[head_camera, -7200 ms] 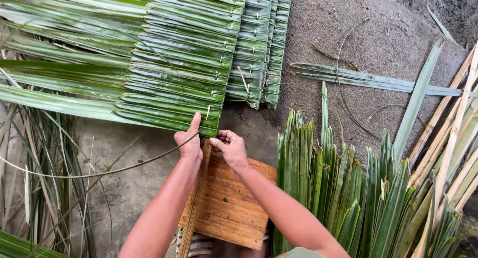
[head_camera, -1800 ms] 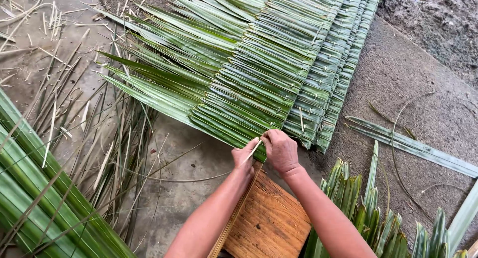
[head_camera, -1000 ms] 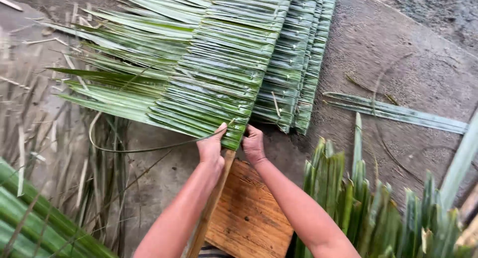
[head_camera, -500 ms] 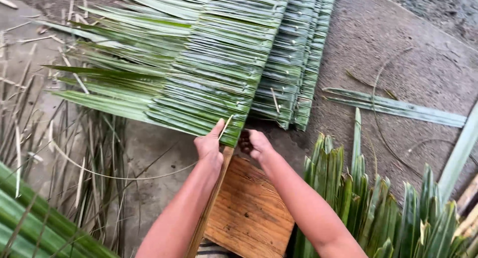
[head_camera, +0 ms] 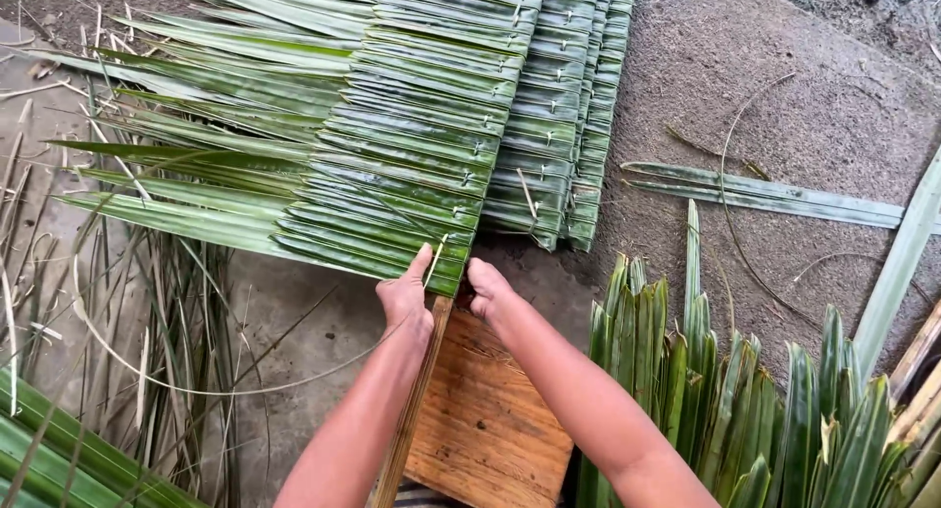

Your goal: Weaving palm leaves onto a wooden stick to create a thatched panel

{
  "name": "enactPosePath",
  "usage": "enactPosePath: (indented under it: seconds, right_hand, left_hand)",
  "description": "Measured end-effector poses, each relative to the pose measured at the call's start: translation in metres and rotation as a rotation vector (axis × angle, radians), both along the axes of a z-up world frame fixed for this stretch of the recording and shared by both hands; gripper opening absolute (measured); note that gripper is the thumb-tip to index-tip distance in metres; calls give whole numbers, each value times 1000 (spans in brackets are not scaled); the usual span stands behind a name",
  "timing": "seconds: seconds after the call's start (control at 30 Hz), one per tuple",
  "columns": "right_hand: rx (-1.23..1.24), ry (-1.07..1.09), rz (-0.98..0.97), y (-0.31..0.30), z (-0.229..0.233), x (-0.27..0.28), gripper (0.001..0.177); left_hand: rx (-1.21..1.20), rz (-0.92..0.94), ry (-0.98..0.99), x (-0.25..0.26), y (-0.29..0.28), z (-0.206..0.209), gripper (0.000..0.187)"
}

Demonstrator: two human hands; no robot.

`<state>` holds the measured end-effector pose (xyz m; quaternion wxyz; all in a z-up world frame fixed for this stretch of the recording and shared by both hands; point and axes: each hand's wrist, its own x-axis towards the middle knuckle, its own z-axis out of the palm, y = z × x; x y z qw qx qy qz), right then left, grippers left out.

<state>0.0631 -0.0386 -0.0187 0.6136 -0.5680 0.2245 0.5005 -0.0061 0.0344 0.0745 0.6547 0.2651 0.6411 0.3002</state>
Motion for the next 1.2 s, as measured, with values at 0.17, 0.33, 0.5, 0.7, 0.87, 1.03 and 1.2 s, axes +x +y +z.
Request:
enactPosePath:
  seconds: [0.17, 0.33, 0.5, 0.7, 0.87, 1.03, 1.2]
  right_hand:
    - [-77, 68, 18, 5, 36, 1, 7]
    - [-110, 124, 47, -1, 17, 7, 5]
    - [-110, 186, 142, -10, -26, 11, 14]
    - [-108, 185, 169, -5, 26, 5, 21]
    - [-124, 247, 205, 0, 57, 13, 16]
    - [-78, 245, 130, -17, 20, 14, 19]
    - [-356, -468, 412, -66, -14, 42, 27]
  left_hand:
    - [-7, -18, 10, 1, -8, 17, 57]
    - [12, -25, -17, 1, -9, 9, 51]
    - [-1, -46, 45, 2, -3, -7, 57]
    - [-58, -76, 71, 1, -5, -23, 58]
    - [-82, 2, -37, -2, -8, -38, 49]
    - [-127, 83, -124, -6, -16, -54, 42]
    - [-112, 36, -80, -3, -22, -70, 48]
